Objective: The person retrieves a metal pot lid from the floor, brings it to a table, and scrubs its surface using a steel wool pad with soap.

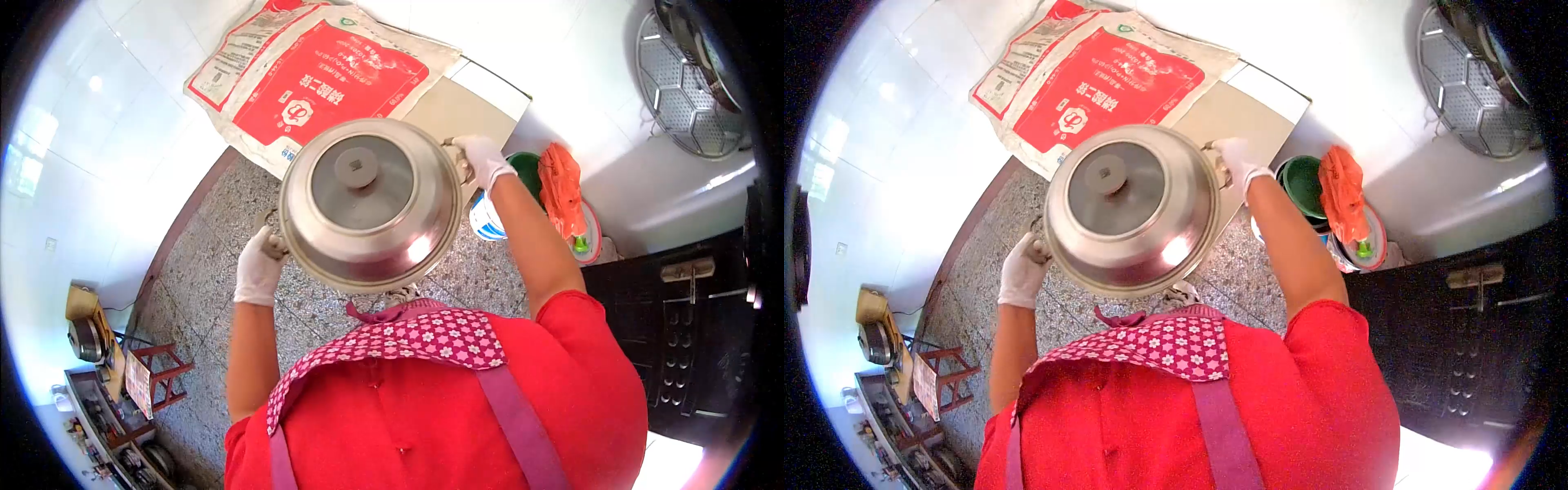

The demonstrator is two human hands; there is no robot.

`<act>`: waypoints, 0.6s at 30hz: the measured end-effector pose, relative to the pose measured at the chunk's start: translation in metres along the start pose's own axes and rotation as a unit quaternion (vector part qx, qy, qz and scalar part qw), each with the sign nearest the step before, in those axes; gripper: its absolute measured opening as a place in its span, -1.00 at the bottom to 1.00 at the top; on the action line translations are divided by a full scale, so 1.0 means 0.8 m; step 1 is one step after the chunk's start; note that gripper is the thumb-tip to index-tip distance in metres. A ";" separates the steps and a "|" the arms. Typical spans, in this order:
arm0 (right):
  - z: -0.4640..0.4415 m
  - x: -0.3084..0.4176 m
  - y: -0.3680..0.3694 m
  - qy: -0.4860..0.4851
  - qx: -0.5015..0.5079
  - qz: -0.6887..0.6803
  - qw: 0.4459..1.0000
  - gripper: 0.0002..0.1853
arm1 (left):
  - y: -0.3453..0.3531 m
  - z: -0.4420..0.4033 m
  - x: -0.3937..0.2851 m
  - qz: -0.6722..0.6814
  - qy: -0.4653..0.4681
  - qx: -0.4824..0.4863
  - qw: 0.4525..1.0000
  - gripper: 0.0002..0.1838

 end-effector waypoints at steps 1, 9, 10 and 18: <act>-0.022 0.009 -0.019 -0.006 -0.025 0.029 0.999 -0.72 | 0.015 -0.023 0.018 0.025 -0.011 0.009 1.000 -0.84; -0.159 0.028 -0.100 0.042 -0.058 0.079 0.994 -0.80 | 0.141 -0.087 0.055 0.036 -0.010 0.086 0.996 -0.82; -0.177 0.028 -0.105 0.020 -0.043 0.050 0.998 -0.83 | 0.145 -0.094 0.053 0.036 0.000 0.111 0.993 -0.83; -0.230 0.071 -0.118 -0.001 -0.009 0.021 1.000 -0.82 | 0.202 -0.087 0.073 0.061 -0.004 0.075 0.995 -0.83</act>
Point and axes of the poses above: each hand's wrist, its own z-axis away from the middle knuckle, its own y-axis out of the palm, x = y × z, the point moved 6 cm from there along -z, towards the middle knuckle, and after that the axes turned 5 degrees about -x, right-handed, at the moved point
